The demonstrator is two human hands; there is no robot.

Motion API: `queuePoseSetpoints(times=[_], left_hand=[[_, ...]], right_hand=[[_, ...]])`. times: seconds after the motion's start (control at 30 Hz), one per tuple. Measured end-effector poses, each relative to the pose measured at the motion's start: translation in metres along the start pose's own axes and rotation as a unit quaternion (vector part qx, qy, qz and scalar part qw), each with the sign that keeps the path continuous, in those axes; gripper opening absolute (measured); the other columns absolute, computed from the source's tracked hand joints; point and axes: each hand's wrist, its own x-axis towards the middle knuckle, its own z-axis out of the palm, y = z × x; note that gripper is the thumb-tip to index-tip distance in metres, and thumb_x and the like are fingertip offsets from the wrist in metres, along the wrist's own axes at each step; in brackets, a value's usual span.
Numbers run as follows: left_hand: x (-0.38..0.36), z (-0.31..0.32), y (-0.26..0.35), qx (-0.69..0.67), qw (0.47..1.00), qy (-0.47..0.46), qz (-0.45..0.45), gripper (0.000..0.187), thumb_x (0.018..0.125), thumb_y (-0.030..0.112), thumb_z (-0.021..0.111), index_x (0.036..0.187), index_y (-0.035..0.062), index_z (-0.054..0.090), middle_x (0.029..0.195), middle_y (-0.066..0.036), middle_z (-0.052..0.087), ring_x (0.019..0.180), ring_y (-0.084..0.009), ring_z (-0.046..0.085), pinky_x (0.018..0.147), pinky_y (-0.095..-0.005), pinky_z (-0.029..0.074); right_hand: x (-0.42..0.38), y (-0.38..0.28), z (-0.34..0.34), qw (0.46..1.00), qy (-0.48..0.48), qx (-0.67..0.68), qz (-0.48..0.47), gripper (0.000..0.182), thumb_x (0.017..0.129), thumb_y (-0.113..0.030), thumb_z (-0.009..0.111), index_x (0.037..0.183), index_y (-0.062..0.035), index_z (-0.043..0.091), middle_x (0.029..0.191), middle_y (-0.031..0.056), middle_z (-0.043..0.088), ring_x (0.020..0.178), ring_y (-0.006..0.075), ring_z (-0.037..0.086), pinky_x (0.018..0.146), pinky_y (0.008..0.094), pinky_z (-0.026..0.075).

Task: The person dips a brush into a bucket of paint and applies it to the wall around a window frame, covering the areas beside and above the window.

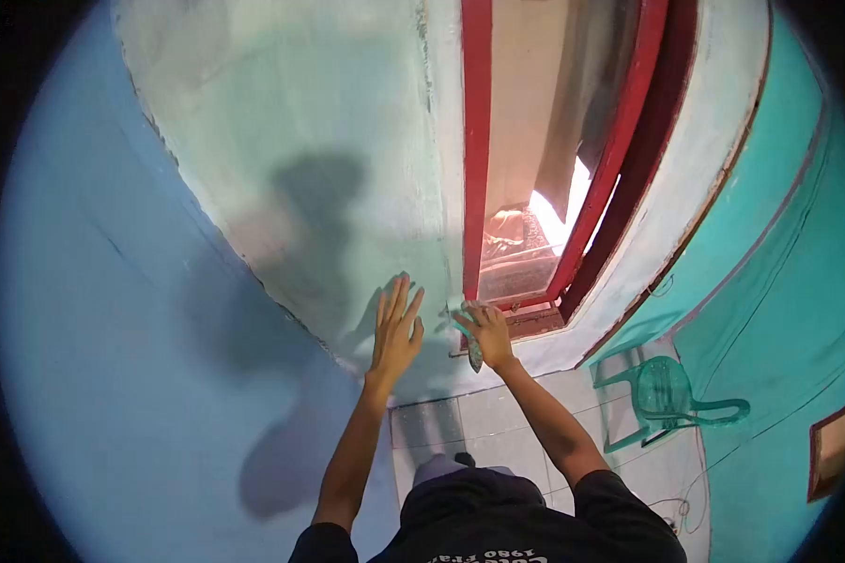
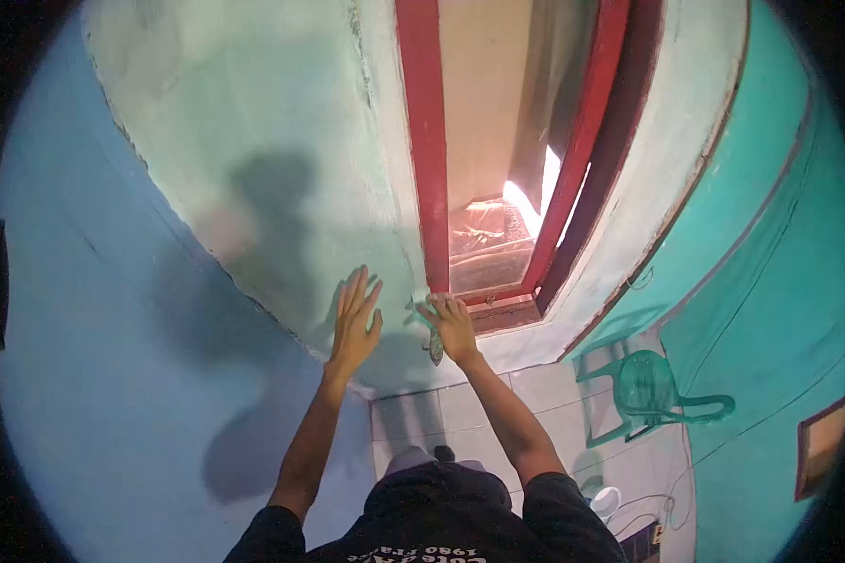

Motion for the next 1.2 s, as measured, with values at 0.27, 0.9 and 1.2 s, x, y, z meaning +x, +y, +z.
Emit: queuePoseSetpoints(times=[0.27,0.9,1.2], left_hand=[[-0.057,0.003,0.023,-0.064,0.997,-0.035,-0.019,0.049,0.095,0.008,0.058,0.144,0.0065,0.057,0.164,-0.017,0.037,0.152,-0.0345,0.033,0.124,-0.0544,0.024],[-0.296,0.074,0.259,-0.443,0.854,-0.272,0.032,0.031,0.093,0.003,0.061,0.123,0.0012,0.068,0.130,-0.020,0.067,0.126,-0.0390,0.060,0.108,-0.0478,0.046],[-0.319,0.128,0.431,-0.404,0.805,-0.404,0.160,0.033,0.095,0.005,0.060,0.127,0.0037,0.068,0.132,-0.015,0.067,0.127,-0.0345,0.059,0.110,-0.0451,0.043]], right_hand=[[-0.050,-0.067,-0.076,0.992,0.030,0.079,0.096,0.049,0.087,-0.019,0.059,0.134,-0.0226,0.070,0.135,0.0092,0.061,0.126,0.0322,0.053,0.110,0.0463,0.037],[-0.418,-0.195,-0.258,0.868,0.129,-0.028,0.479,0.044,0.077,-0.002,0.072,0.119,-0.0144,0.076,0.120,0.0073,0.070,0.104,0.0320,0.059,0.095,0.0427,0.047],[-0.601,-0.191,-0.363,0.810,0.180,-0.046,0.557,0.045,0.078,-0.002,0.069,0.121,-0.0152,0.076,0.117,0.0097,0.070,0.104,0.0318,0.060,0.094,0.0422,0.046]])
